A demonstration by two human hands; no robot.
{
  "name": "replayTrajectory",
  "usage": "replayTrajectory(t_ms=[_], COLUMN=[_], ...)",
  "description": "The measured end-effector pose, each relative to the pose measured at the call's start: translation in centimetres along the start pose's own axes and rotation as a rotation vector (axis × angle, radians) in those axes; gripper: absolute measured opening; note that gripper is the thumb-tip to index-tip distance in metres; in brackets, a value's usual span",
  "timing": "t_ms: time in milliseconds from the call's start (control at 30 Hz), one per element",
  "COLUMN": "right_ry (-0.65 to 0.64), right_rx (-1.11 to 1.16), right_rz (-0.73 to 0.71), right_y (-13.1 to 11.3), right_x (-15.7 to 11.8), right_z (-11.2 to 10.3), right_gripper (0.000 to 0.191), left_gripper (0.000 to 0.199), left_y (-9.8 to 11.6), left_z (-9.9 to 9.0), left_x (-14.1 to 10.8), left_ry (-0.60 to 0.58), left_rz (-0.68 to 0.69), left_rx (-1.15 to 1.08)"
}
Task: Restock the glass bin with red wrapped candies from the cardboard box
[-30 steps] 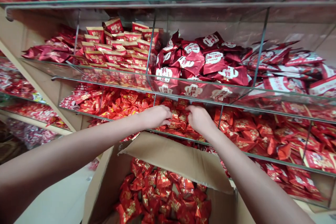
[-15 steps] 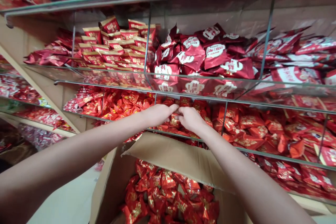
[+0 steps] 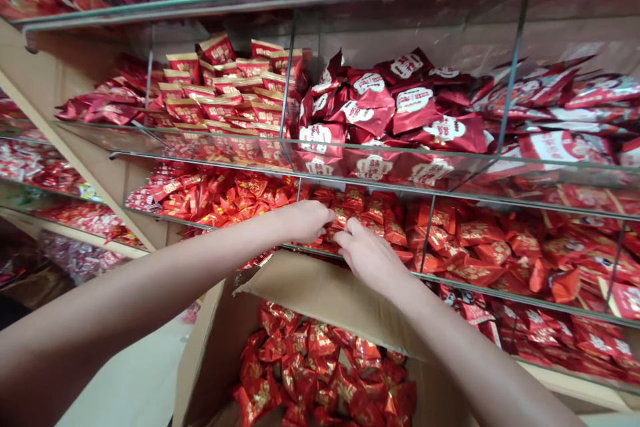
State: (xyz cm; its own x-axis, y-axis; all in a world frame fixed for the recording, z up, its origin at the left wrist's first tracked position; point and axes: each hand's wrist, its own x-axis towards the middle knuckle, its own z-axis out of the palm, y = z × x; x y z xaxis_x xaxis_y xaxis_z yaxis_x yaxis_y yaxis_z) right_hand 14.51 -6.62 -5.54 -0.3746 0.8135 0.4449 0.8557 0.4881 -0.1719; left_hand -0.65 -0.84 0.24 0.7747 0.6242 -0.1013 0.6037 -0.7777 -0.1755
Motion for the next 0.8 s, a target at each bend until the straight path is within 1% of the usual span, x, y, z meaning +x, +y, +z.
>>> replayTrajectory(t_ms=[67,133,200,300,400,500,633,700,800], right_ry=[-0.121,-0.214,-0.262,-0.294,-0.289,-0.270,-0.225,-0.178,-0.081], right_rx=[-0.118,-0.228,-0.303,-0.336,-0.318,-0.296,-0.262,-0.204,-0.058], right_rz=[-0.015,0.026,0.050,0.036,0.004,-0.005,0.032,0.057,0.069], right_y=[-0.4,-0.7,-0.9,-0.9,-0.8,-0.7,-0.3,0.1,0.6], right_x=[-0.3,-0.2,0.2,0.9,1.3,1.3,0.8,0.4,0.0], right_z=[-0.1,-0.2,-0.2,-0.2,-0.2,-0.2,0.3,0.7,1.4], right_gripper=[0.017,0.019,0.020,0.023,0.021,0.021,0.023,0.023,0.020], left_gripper=[0.021,0.026,0.030,0.024,0.014,0.018,0.023,0.023,0.024], left_y=[0.1,0.2,0.4,0.7,0.7,0.5,0.3,0.3,0.3], left_z=[0.1,0.1,0.2,0.3,0.6,0.8,0.6,0.3,-0.3], left_x=[-0.2,-0.3,-0.2,0.1,0.5,0.4,0.2,0.2,0.5], left_ry=[0.017,0.050,0.082,0.082,0.065,0.077,0.060,0.028,-0.042], left_rz=[0.002,0.023,0.057,0.095,0.085,0.035,-0.013,-0.016,-0.011], left_rx=[-0.008,-0.020,-0.033,-0.044,-0.043,-0.039,-0.040,-0.041,-0.036])
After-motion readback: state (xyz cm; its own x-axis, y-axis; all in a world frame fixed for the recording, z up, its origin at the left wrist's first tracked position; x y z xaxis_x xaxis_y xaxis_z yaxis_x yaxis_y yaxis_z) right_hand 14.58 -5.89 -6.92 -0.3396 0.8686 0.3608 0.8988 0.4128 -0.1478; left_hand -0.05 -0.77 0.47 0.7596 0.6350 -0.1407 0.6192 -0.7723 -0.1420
